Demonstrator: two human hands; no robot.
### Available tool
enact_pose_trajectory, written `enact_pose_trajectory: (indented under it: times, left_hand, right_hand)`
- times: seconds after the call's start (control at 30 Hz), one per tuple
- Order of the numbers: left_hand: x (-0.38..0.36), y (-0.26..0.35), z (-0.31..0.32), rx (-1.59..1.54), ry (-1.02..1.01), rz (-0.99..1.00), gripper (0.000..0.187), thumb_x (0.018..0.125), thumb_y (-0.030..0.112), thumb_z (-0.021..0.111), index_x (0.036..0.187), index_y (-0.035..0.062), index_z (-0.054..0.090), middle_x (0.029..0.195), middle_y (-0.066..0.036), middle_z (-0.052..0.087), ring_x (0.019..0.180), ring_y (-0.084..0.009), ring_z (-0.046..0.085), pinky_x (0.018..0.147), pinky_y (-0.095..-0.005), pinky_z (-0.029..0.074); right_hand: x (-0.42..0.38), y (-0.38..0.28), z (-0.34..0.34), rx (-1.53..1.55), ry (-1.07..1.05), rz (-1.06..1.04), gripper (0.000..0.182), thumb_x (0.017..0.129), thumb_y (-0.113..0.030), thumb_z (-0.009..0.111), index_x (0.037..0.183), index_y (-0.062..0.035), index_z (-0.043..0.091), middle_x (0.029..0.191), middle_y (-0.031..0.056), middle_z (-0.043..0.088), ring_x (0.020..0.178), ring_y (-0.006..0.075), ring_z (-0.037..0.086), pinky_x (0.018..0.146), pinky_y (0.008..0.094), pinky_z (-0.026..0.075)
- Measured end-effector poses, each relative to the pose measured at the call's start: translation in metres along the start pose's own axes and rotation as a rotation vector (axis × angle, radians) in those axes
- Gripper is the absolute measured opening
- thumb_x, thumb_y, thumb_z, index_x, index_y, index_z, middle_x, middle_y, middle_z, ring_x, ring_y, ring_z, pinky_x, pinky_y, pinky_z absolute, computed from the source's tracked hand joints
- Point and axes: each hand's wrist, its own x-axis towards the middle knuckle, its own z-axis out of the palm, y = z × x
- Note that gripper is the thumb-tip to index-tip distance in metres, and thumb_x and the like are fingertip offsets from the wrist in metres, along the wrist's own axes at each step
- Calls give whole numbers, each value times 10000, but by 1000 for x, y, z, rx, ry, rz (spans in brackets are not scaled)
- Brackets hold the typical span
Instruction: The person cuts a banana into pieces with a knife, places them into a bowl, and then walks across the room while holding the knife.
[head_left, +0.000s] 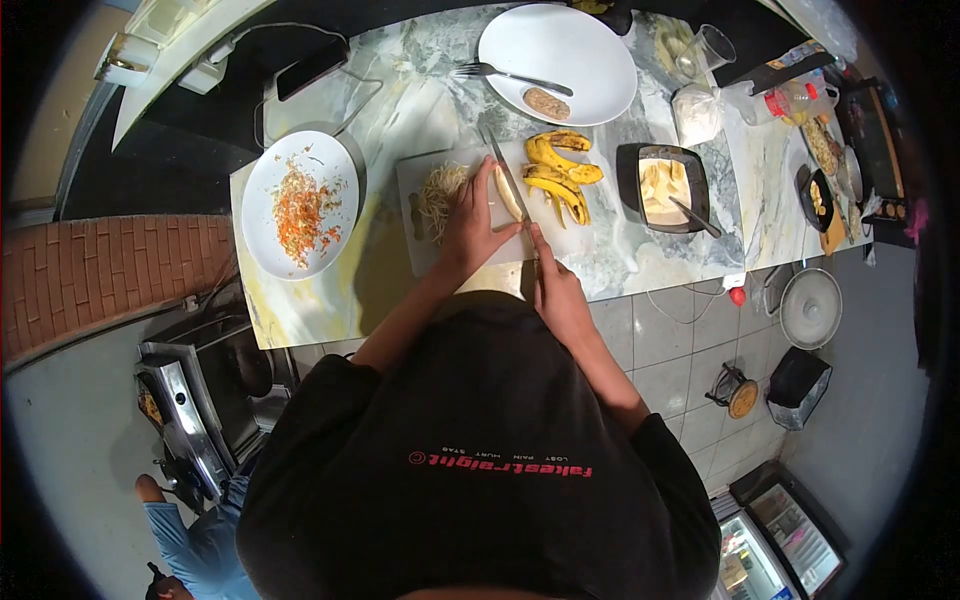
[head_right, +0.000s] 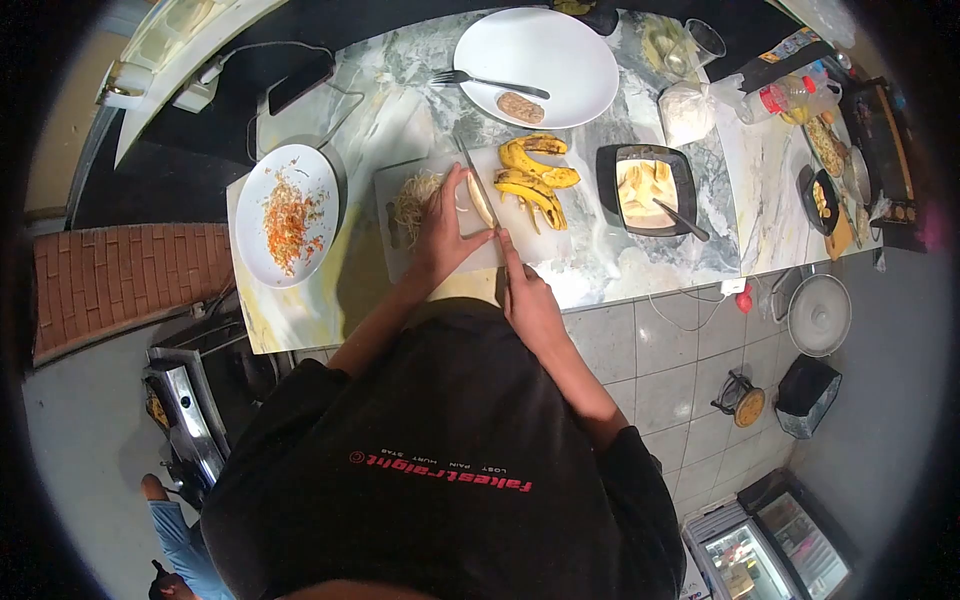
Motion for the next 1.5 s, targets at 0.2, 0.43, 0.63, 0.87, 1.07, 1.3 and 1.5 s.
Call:
enact_pose_trajectory:
  times: [0.2, 0.43, 0.63, 0.87, 1.07, 1.3, 1.5]
  left_hand:
    - [-1, 2, -1, 1, -8, -9, 1117, 693, 153, 910, 1556, -19, 222, 1498, -220, 457, 1400, -402, 433, 1164, -472, 341]
    - [-3, 3, -1, 19, -1, -27, 1095, 701, 141, 904, 1552, -21, 236, 1510, -217, 438, 1408, -398, 424, 1174, -467, 341]
    - [-4, 3, 0, -39, -11, -39, 1084, 708, 127, 897, 1555, -18, 236, 1526, -218, 420, 1423, -394, 408, 1181, -462, 333]
    - [-12, 17, -18, -1, -51, -17, 927, 785, 77, 797, 1550, -1, 279, 1520, -219, 429, 1425, -398, 399, 1184, -461, 329]
    - [-15, 10, -17, 11, 38, -35, 765, 829, 10, 666, 1520, 13, 336, 1463, -237, 468, 1371, -429, 440, 1159, -485, 351]
    - [-12, 15, -29, 39, 155, -71, 616, 880, -35, 548, 1475, 13, 393, 1436, -221, 505, 1363, -430, 449, 1158, -495, 349]
    - [-14, 12, -27, 118, 198, -54, 614, 866, -19, 566, 1460, 37, 419, 1389, -228, 519, 1298, -430, 489, 1122, -511, 379]
  right_hand:
    - [3, 0, 2, -1, 0, 2, 767, 896, 57, 499, 1602, -139, 273, 814, 308, 645, 754, 489, 657, 693, 549, 500]
    - [5, 2, 5, -21, 1, -10, 738, 915, 42, 487, 1599, -136, 275, 813, 318, 644, 744, 500, 652, 687, 559, 499]
    - [7, 1, 7, -16, -1, 8, 717, 924, 34, 489, 1591, -136, 289, 813, 328, 645, 750, 505, 654, 684, 558, 501]
    - [8, 1, 6, 23, -11, 17, 735, 922, 1, 511, 1601, -146, 272, 904, 333, 663, 777, 504, 668, 722, 559, 540]
    - [10, 7, 11, -9, -10, 7, 725, 938, -19, 523, 1605, -151, 272, 879, 324, 662, 741, 491, 667, 678, 544, 538]
    - [12, 12, 19, -88, -20, 20, 731, 930, -20, 532, 1601, -146, 272, 859, 313, 665, 711, 485, 665, 649, 550, 534]
    - [13, 11, 15, -55, -9, 13, 742, 930, -44, 544, 1609, -147, 263, 810, 310, 660, 667, 476, 662, 635, 547, 537]
